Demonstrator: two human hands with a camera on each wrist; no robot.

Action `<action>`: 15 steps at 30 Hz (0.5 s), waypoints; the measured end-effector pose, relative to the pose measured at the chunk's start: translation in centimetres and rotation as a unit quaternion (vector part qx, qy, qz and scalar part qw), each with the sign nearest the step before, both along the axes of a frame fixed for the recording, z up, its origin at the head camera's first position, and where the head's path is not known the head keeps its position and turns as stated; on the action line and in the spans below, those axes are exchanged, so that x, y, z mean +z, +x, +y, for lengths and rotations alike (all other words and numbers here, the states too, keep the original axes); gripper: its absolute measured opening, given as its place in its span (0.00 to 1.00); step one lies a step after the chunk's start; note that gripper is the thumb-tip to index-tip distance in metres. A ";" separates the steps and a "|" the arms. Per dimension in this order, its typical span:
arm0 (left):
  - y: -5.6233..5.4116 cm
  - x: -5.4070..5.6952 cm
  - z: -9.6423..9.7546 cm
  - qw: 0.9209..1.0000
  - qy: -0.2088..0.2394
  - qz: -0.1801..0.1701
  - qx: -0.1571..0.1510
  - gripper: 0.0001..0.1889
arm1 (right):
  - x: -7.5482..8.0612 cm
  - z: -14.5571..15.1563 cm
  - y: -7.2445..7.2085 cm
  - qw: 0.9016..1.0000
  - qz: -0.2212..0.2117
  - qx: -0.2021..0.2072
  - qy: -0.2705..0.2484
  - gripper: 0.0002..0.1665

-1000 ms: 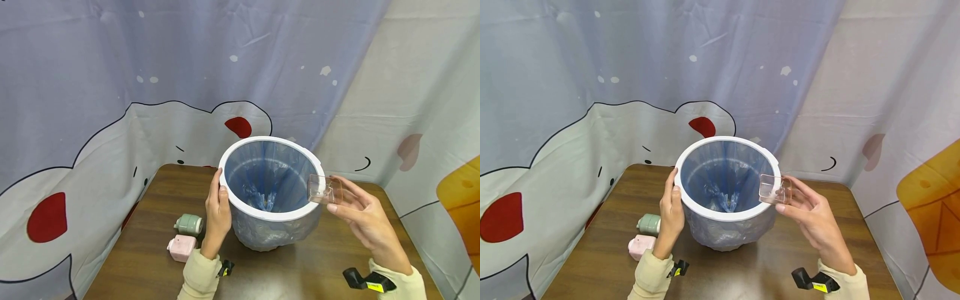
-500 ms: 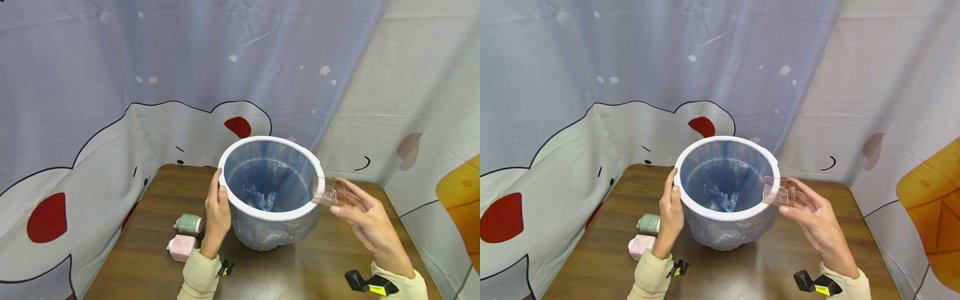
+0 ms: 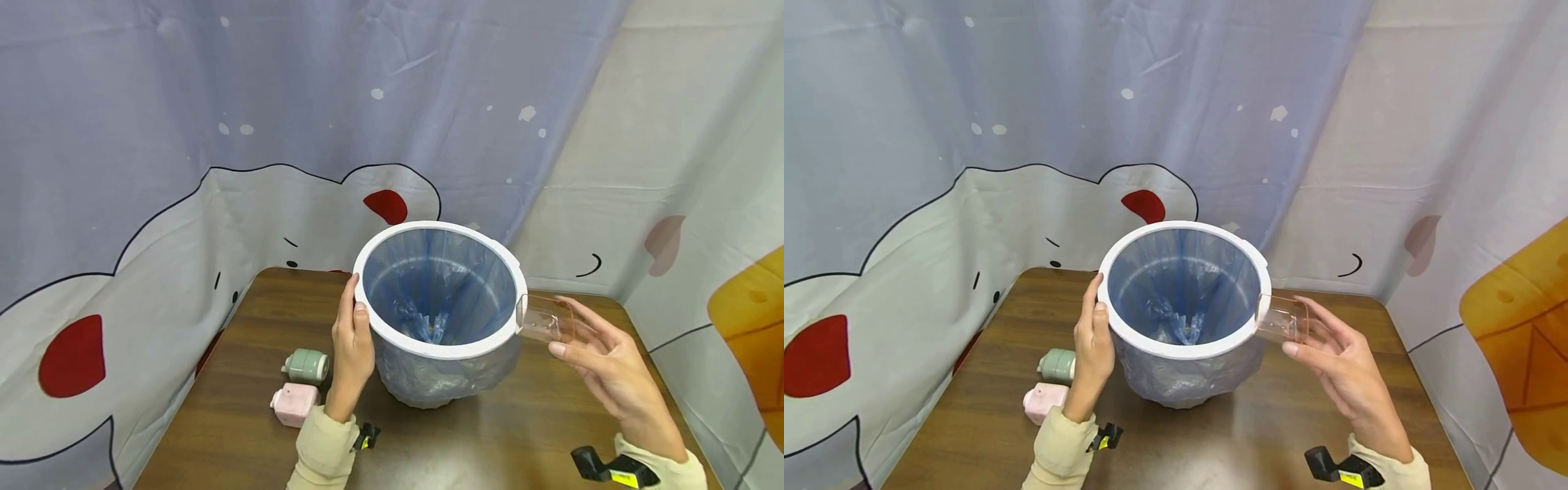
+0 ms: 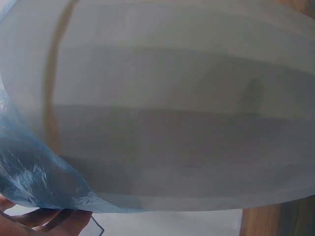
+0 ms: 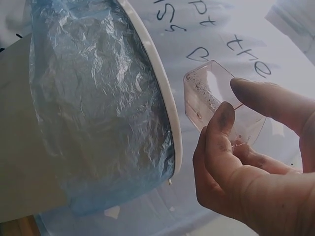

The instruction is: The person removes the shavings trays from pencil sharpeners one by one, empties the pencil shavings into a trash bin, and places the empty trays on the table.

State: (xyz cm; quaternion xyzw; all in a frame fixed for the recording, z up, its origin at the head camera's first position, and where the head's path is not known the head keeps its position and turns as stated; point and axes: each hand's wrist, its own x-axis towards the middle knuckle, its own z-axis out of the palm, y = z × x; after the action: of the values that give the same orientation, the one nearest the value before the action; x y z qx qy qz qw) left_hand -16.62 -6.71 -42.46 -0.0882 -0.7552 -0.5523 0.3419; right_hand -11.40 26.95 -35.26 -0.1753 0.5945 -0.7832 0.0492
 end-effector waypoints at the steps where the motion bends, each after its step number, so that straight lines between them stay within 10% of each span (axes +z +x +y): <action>1: 0.0 0.0 0.0 1.000 0.000 0.000 0.000 0.23 | 0.0 0.0 0.0 1.000 0.001 0.000 -0.001 0.40; 15: 0.1 0.0 0.0 1.000 -0.001 0.003 -0.005 0.23 | -0.4 0.2 0.6 1.000 0.010 -0.005 0.015 0.41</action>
State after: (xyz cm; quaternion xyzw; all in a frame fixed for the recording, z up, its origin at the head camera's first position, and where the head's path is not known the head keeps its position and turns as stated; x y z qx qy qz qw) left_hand -16.53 -6.73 -42.41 -0.0943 -0.7544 -0.5530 0.3409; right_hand -10.84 27.19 -35.68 -0.1795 0.6075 -0.7727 0.0418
